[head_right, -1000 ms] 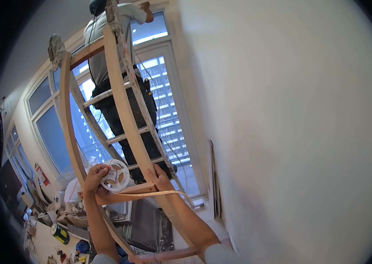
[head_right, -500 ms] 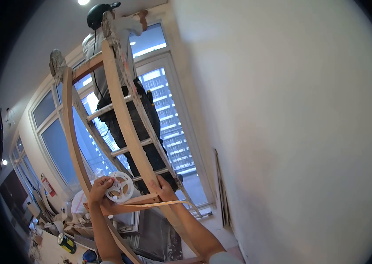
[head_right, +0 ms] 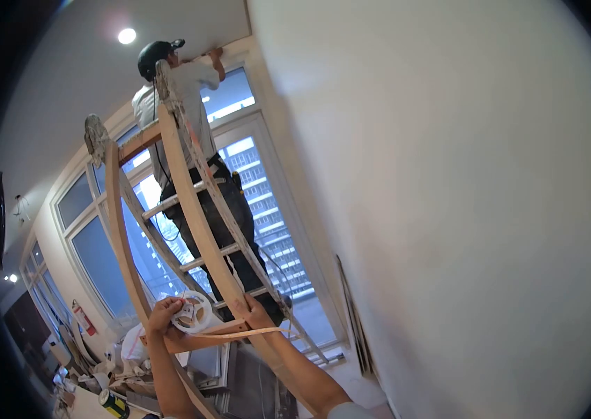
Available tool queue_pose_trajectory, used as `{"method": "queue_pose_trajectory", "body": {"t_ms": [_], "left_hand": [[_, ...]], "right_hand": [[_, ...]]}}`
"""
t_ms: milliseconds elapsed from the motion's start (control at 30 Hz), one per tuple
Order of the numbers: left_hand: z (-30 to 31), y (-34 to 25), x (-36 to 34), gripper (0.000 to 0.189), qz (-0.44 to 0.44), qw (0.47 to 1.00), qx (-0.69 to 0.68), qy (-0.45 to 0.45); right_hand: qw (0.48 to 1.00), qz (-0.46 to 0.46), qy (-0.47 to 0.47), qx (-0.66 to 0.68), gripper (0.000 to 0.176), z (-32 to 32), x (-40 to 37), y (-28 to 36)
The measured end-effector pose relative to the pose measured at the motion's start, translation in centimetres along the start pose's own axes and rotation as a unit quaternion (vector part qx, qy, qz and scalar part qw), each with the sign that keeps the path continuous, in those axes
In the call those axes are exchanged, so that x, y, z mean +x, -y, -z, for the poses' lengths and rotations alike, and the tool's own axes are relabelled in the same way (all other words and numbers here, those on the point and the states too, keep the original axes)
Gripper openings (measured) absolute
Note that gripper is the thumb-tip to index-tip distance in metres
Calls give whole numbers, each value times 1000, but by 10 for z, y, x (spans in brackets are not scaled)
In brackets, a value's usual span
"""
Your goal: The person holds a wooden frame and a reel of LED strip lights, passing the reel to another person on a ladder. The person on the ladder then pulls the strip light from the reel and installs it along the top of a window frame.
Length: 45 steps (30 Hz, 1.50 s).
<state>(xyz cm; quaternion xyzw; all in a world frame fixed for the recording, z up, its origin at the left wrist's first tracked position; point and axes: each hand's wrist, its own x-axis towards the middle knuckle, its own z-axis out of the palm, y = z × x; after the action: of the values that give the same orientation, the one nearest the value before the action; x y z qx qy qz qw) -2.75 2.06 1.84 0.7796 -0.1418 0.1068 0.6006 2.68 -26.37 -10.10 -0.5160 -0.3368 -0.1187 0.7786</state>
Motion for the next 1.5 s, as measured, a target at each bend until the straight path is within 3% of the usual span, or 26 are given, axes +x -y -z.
{"method": "queue_pose_trajectory", "body": {"t_ms": [167,267,500,700,1033,1500], "left_hand": [[0,-1,1,19,15,1000,4,-7],[-1,-3,0,19,25,1000,10,-5],[3,2,3,20,26,999,28,-6],[1,-2,2,19,21,1000,19,3],[-3,-5,0,19,26,999,24,-1],[-12,-15,-5,20,13,999,50,-6]], "right_hand": [[1000,5,-15,-13,35,-1,3,-3],[999,-43,1,0,35,0,4,-1],[1000,10,2,12,37,1,8,-14],[998,-5,-14,58,40,-5,3,-1],[999,17,-7,-36,38,1,4,-6],[999,23,-22,-27,37,0,2,-6]]}}
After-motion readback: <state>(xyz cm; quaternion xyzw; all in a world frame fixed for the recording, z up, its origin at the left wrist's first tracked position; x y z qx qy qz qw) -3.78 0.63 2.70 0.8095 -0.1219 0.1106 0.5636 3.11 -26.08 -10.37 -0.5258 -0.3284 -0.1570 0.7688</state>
